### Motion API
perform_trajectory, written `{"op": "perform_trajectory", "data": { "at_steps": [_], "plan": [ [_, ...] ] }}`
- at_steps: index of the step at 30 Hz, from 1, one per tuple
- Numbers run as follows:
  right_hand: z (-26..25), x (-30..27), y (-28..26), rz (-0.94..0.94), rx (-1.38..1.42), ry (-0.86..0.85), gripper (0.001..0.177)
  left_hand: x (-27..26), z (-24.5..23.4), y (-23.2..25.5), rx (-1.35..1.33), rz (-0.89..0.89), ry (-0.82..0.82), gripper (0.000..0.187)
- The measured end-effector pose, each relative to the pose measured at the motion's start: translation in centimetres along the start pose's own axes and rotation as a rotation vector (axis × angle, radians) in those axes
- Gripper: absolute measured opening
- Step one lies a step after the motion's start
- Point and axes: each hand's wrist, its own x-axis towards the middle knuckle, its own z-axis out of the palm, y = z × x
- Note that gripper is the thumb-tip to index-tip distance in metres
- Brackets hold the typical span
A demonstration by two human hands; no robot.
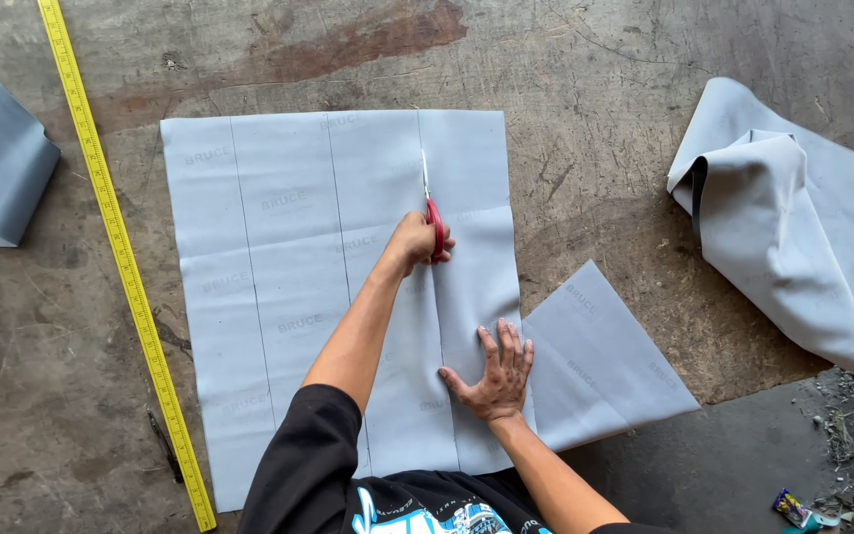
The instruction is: The person measures a large sheet of light gray fabric using a yellow tape measure and marks it with a pen. They then use red-handled scissors to cut the fabric along the marked lines into several long strips.
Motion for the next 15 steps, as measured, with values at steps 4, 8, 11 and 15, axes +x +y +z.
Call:
{"op": "perform_trajectory", "data": {
  "at_steps": [4, 8, 11, 15],
  "plan": [
    [0.2, 0.0, 0.1, -0.002, -0.010, 0.010, 0.101, 0.8, -0.9, 1.4, 0.016, 0.004, -0.012, 0.021],
    [0.2, 0.1, 0.0, -0.007, -0.013, 0.021, 0.100, 0.2, -1.3, 2.2, 0.036, 0.023, 0.029, 0.021],
    [0.2, -0.1, 0.0, -0.010, -0.009, 0.026, 0.102, 1.9, -1.4, 1.9, 0.017, 0.020, 0.036, 0.019],
    [0.2, 0.0, 0.0, -0.011, 0.014, 0.033, 0.104, 4.2, -2.2, 2.2, 0.030, 0.039, 0.028, 0.021]
  ]
}}
